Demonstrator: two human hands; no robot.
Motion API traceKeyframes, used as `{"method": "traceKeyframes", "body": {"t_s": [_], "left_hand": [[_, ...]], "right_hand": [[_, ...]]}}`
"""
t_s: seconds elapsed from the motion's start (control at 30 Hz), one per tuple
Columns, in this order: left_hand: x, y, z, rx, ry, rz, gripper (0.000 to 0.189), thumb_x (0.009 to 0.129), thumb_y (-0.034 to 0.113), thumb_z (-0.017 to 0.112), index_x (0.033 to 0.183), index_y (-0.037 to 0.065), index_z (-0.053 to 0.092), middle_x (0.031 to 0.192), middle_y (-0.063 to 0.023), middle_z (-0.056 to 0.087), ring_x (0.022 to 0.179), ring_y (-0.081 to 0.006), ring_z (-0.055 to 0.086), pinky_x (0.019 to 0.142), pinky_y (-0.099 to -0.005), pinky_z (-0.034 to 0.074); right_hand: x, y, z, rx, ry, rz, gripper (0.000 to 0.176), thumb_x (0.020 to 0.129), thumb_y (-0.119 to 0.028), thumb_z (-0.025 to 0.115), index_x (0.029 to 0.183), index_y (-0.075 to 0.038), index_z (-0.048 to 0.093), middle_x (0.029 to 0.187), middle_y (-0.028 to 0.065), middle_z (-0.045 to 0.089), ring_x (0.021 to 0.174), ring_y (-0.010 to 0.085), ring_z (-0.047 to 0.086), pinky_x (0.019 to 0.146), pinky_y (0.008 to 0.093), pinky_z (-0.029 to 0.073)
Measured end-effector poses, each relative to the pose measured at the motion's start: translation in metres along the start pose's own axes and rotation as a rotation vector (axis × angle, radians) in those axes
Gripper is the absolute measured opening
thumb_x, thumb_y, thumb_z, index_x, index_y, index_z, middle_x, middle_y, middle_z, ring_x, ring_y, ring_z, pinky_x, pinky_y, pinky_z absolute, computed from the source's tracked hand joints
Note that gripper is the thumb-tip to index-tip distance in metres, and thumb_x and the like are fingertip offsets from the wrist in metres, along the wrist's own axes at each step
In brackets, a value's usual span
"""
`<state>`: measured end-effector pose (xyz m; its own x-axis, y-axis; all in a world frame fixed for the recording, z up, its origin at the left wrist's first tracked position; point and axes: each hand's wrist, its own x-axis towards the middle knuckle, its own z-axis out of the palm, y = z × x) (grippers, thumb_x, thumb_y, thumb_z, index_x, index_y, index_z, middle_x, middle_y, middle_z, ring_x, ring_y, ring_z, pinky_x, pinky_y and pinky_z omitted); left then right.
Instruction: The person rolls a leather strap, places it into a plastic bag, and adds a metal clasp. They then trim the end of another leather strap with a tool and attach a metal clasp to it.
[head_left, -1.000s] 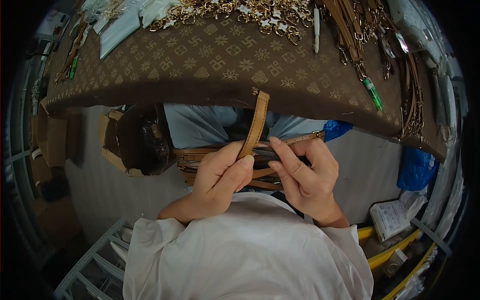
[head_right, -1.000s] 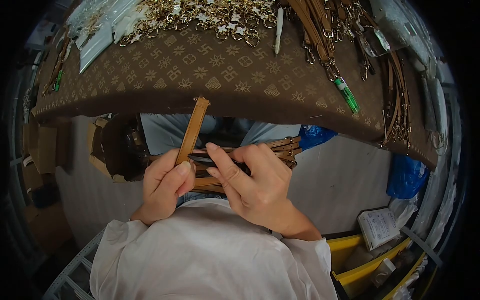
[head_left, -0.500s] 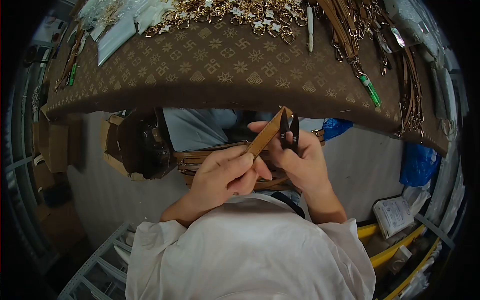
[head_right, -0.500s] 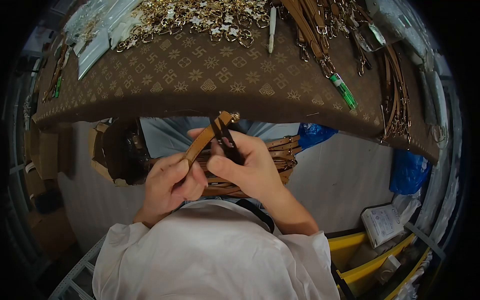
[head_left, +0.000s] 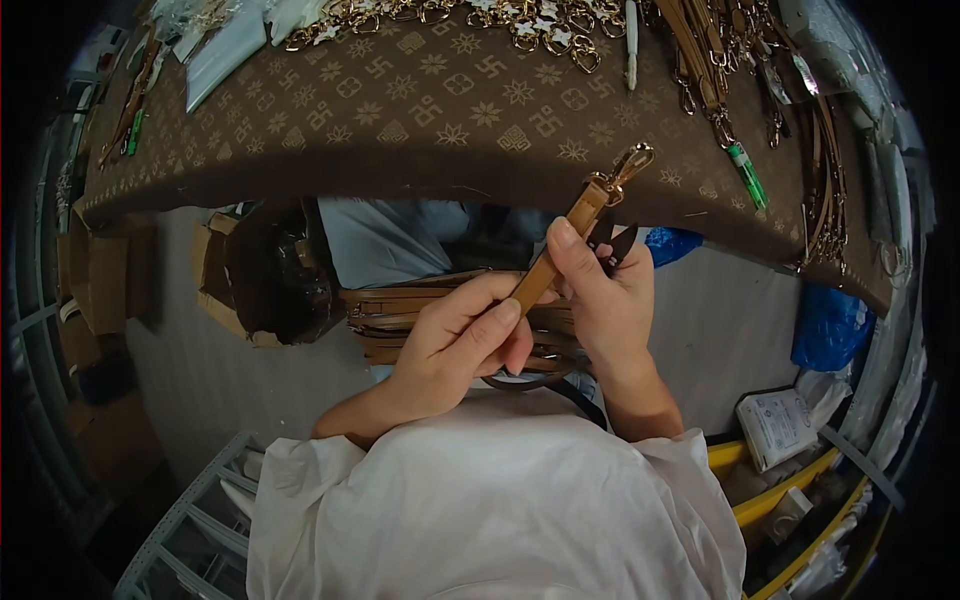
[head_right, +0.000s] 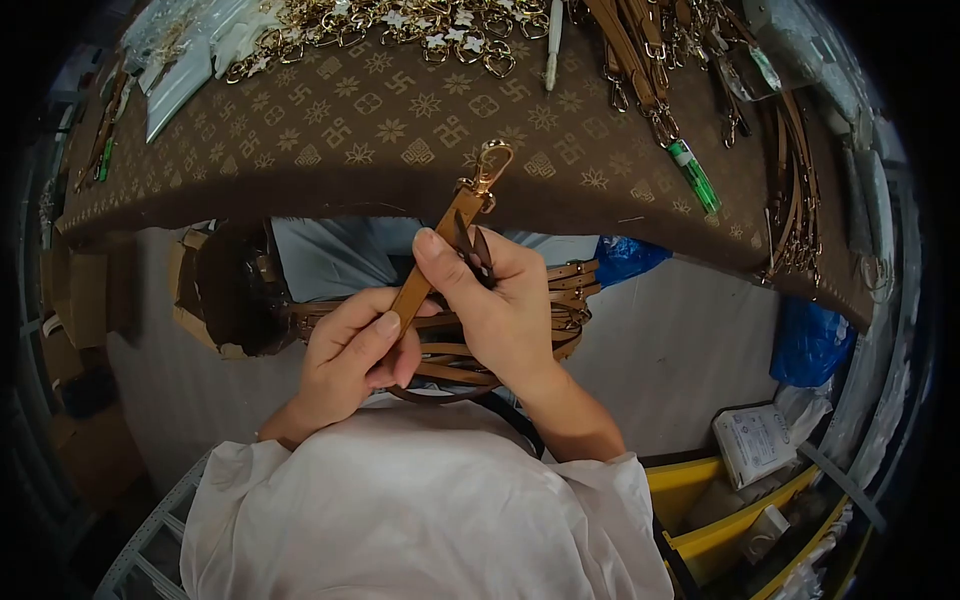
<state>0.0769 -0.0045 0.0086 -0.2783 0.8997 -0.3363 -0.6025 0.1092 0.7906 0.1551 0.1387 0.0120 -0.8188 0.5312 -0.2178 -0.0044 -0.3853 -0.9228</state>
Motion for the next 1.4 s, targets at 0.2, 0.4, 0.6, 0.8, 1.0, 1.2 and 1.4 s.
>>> {"method": "traceKeyframes", "body": {"t_s": [0.2,0.4,0.6,0.8,1.0,1.2,1.4], "left_hand": [[0.004,-0.003,0.002,0.146,0.071,0.157,0.028,0.098,0.017,0.036,0.102,-0.002,0.055,0.060,-0.0004,0.047,0.049,-0.0036,0.035,0.047,-0.0188,0.028],[0.005,-0.001,-0.002,0.260,0.091,0.043,0.027,0.098,0.018,0.039,0.090,-0.001,0.057,0.058,0.0031,0.040,0.052,-0.0037,0.035,0.048,-0.0206,0.029],[0.008,0.002,0.003,0.171,0.075,0.120,0.025,0.095,0.019,0.042,0.092,-0.002,0.056,0.057,-0.0003,0.044,0.048,-0.0045,0.035,0.047,-0.0202,0.028],[0.014,0.005,-0.011,-0.514,-0.209,-0.279,0.019,0.090,0.018,0.051,0.091,-0.001,0.051,0.062,-0.0058,0.051,0.042,-0.0074,0.043,0.039,-0.0227,0.040],[0.007,0.003,-0.001,-0.210,0.132,0.032,0.005,0.092,0.005,0.049,0.093,0.001,0.049,0.067,-0.0059,0.055,0.048,-0.0072,0.051,0.043,-0.0203,0.041],[0.002,-0.007,0.005,0.131,0.298,0.247,0.007,0.087,0.000,0.054,0.094,0.000,0.051,0.068,-0.0016,0.055,0.053,-0.0016,0.047,0.046,-0.0162,0.038],[0.003,-0.015,0.003,0.447,0.400,0.341,0.008,0.082,-0.001,0.061,0.086,0.000,0.053,0.068,0.0008,0.057,0.055,-0.0003,0.049,0.048,-0.0153,0.038]], "right_hand": [[-0.001,0.004,-0.001,-0.022,-0.002,-0.007,0.024,0.091,-0.018,0.059,0.074,-0.002,0.059,0.064,-0.0043,0.054,0.060,0.0015,0.041,0.053,0.0186,0.034],[-0.004,0.008,0.000,-0.129,0.003,-0.038,0.023,0.091,-0.019,0.060,0.075,-0.001,0.060,0.063,-0.0047,0.052,0.058,0.0020,0.038,0.051,0.0199,0.031],[-0.001,0.012,-0.010,0.066,0.014,0.077,0.023,0.089,-0.020,0.062,0.076,-0.001,0.062,0.065,-0.0036,0.054,0.057,0.0025,0.040,0.051,0.0205,0.031],[0.010,0.027,-0.020,0.183,-0.387,-0.275,0.020,0.088,-0.021,0.062,0.086,-0.001,0.064,0.078,0.0019,0.062,0.063,0.0054,0.049,0.054,0.0199,0.037],[0.000,0.021,-0.014,0.111,-0.002,0.020,0.018,0.087,-0.017,0.064,0.087,0.001,0.062,0.077,0.0005,0.060,0.063,0.0050,0.049,0.057,0.0196,0.041],[-0.011,0.013,-0.006,-0.164,-0.045,-0.072,0.010,0.081,-0.007,0.068,0.080,0.001,0.062,0.068,-0.0006,0.057,0.059,0.0042,0.047,0.054,0.0201,0.038],[-0.010,0.003,-0.005,-0.510,-0.081,-0.229,0.009,0.074,-0.002,0.069,0.079,0.003,0.063,0.064,0.0043,0.056,0.051,0.0068,0.047,0.046,0.0224,0.035]]}}
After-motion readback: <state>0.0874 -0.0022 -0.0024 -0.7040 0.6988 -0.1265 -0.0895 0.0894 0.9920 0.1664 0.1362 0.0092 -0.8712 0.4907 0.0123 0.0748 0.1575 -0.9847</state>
